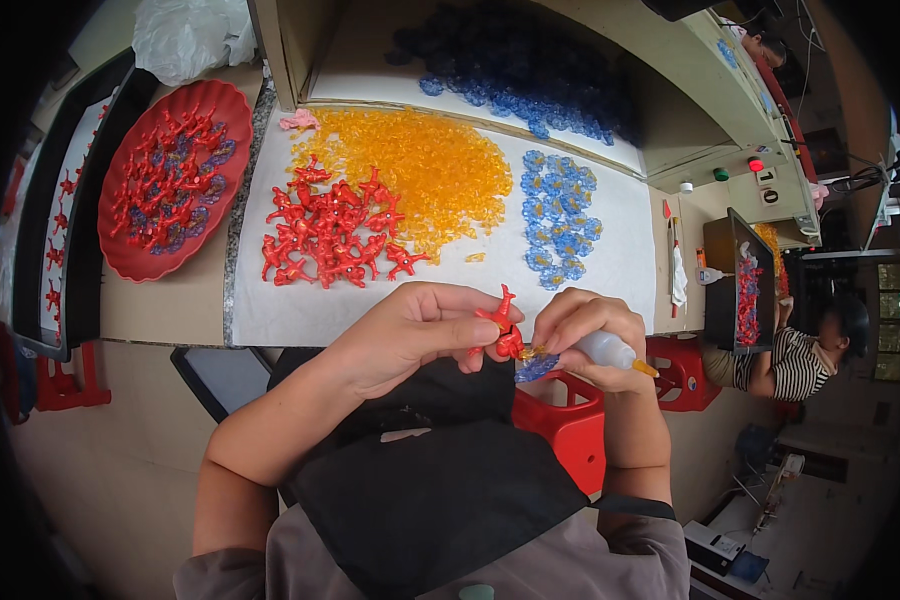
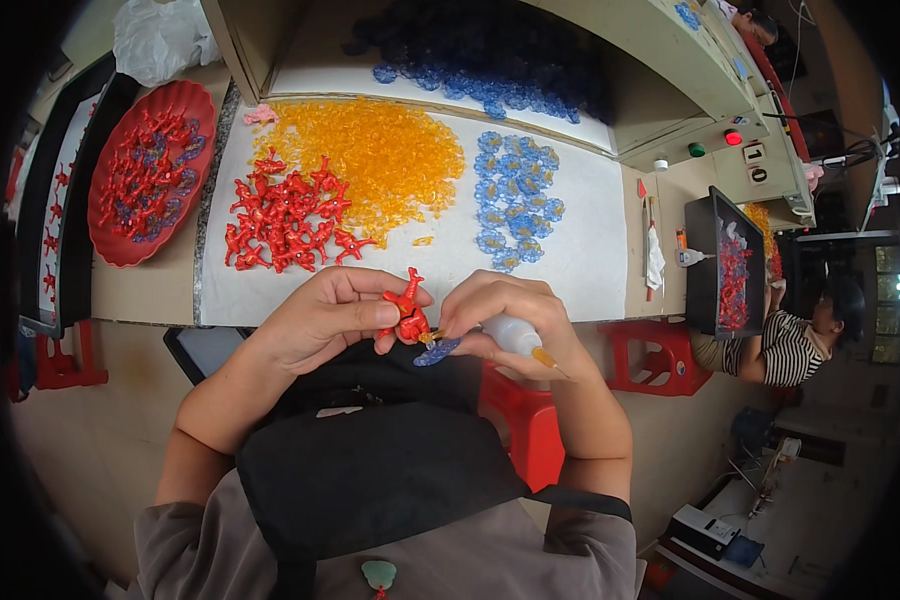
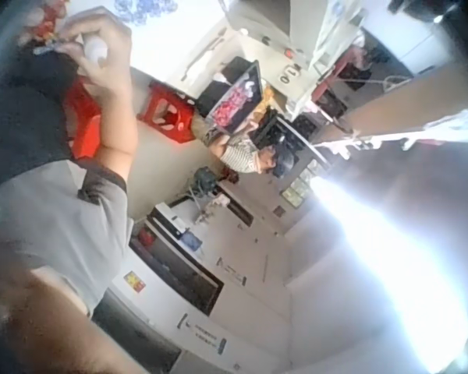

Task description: The person assembles plastic toy figures by applying glue from a bottle and attaching small plastic pieces, placing completed figures onto a tray. The person retrieves additional toy figures from an overhead container and continues gluing pieces onto them.

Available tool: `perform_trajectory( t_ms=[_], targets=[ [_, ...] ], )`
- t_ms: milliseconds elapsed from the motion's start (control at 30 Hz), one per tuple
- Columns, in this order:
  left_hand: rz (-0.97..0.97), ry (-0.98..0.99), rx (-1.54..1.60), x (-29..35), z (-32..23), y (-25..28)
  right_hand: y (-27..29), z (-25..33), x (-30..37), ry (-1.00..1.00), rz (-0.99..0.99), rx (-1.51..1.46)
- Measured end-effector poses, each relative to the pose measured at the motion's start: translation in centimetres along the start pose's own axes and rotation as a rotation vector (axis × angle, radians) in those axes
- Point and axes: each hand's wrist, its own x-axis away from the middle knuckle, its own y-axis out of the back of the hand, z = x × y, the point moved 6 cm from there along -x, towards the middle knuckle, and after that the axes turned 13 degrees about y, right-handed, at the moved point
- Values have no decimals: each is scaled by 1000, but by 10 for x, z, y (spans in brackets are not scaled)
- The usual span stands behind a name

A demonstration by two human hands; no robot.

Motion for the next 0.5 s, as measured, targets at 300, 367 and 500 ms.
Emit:
perform_trajectory(
  t_ms=[300, 367, 500],
  targets=[
    [1, 52, 12, -2, 3, -4, 3, 1, 4, -26, -26, -31],
    [21, 64, 28, -3, 4, -6, 2, 3, 3, -4, 31, -4],
    [20, 109, 43, -2, 7, -8, 2, 7, 2, -16, 41, 18]
  ],
)
